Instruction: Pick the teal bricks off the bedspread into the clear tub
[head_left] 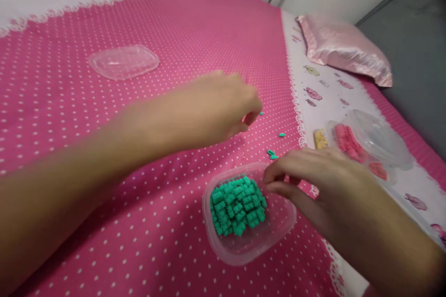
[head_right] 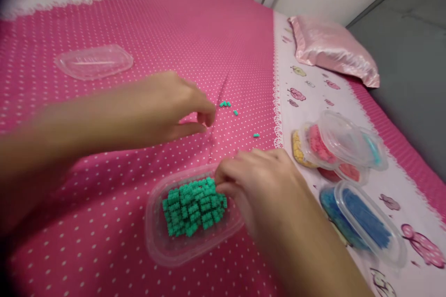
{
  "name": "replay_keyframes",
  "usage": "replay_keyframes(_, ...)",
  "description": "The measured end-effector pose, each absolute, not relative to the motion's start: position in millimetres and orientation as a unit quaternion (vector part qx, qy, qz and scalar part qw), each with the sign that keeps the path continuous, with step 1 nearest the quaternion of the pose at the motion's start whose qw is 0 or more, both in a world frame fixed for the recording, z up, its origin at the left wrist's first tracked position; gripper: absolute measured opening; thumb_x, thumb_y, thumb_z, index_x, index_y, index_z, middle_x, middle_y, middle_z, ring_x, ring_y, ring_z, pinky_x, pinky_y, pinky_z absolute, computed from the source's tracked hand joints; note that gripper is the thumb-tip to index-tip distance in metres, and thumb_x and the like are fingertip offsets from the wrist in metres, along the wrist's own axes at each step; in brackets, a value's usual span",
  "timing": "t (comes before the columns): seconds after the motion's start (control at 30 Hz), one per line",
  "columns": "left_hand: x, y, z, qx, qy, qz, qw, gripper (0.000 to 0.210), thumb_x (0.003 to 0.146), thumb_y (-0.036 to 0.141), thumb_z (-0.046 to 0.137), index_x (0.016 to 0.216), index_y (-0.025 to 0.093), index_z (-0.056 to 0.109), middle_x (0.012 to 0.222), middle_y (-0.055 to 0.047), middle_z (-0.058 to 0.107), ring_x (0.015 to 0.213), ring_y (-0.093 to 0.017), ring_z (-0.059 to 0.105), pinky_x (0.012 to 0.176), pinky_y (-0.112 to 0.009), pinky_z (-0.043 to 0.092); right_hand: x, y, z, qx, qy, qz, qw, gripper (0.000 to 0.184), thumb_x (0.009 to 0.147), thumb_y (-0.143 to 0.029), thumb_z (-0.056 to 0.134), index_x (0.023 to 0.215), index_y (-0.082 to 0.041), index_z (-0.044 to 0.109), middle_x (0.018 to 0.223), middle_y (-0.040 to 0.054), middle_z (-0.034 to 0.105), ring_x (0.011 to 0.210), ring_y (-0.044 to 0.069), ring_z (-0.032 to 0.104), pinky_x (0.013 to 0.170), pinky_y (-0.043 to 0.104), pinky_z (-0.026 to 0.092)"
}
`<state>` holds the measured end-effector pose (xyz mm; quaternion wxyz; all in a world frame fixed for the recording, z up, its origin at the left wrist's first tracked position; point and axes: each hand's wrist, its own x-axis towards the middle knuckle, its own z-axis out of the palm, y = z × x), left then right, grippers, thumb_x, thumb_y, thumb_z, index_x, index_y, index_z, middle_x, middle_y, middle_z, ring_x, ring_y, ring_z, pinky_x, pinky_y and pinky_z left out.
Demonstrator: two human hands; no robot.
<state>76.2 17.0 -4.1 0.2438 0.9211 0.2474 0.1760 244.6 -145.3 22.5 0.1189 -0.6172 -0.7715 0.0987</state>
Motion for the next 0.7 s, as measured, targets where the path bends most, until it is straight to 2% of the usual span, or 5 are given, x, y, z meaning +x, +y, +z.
replay_keyframes(0.13, 102.4, 20.0, -24.9, 0.959, 0.218, 0.155, 0.095, 0.04, 0.096, 0.027, 0.059, 0.135, 0.018, 0.059, 0.127, -0.012, 0.065, 0.122, -0.031, 0.059, 0.104, -0.047, 0.045, 262.1, -127.8, 10.9, -0.67, -0.693, 0.075, 0.257, 0.01, 0.09, -0.019, 0.063, 0.083, -0.023, 0.068, 0.078, -0.0017, 0.072, 0.071, 0.016, 0.064, 0.07, 0.03, 0.044)
replay_keyframes(0.23, 107.4, 31.3, -51.5, 0.957, 0.226, 0.165, 0.077, 0.055, 0.097, 0.034, 0.058, 0.148, 0.017, 0.045, 0.152, -0.015, 0.049, 0.14, -0.032, 0.045, 0.116, -0.049, 0.036, 279.9, -106.8, -20.4, -0.69, -0.628, 0.039, 0.356, 0.012, 0.093, -0.026, 0.058, 0.091, -0.021, 0.069, 0.088, 0.004, 0.072, 0.082, 0.02, 0.065, 0.078, 0.035, 0.049)
replay_keyframes(0.33, 110.0, 41.2, -69.2, 0.958, 0.224, 0.15, 0.096, 0.058, 0.102, 0.037, 0.049, 0.154, 0.015, 0.035, 0.163, -0.015, 0.034, 0.152, -0.031, 0.03, 0.124, -0.048, 0.023, 295.8, -91.9, -47.2, -0.701, -0.614, 0.013, 0.363, 0.025, 0.094, -0.028, 0.053, 0.111, -0.018, 0.069, 0.11, 0.0111, 0.07, 0.106, 0.026, 0.062, 0.097, 0.044, 0.046)
replay_keyframes(0.53, 134.0, 62.0, -78.4, 0.959, 0.213, 0.158, 0.097, 0.049, 0.107, 0.03, 0.031, 0.152, 0.013, 0.039, 0.159, -0.019, 0.039, 0.146, -0.028, 0.041, 0.12, -0.046, 0.033, 302.3, -85.9, -58.7, -0.7, -0.614, 0.016, 0.364, 0.036, 0.098, -0.028, 0.046, 0.124, -0.015, 0.066, 0.122, 0.0149, 0.067, 0.118, 0.027, 0.058, 0.106, 0.048, 0.042)
replay_keyframes(0.7, 153.3, 86.0, -79.6, 0.959, 0.202, 0.167, 0.105, 0.027, 0.102, 0.03, 0.051, 0.118, 0.015, 0.065, 0.12, -0.009, 0.068, 0.115, -0.021, 0.062, 0.105, -0.045, 0.049, 300.9, -84.7, -60.3, -0.691, -0.616, 0.042, 0.377, 0.034, 0.097, -0.028, 0.047, 0.121, -0.016, 0.067, 0.12, 0.0151, 0.068, 0.117, 0.028, 0.059, 0.106, 0.051, 0.042)
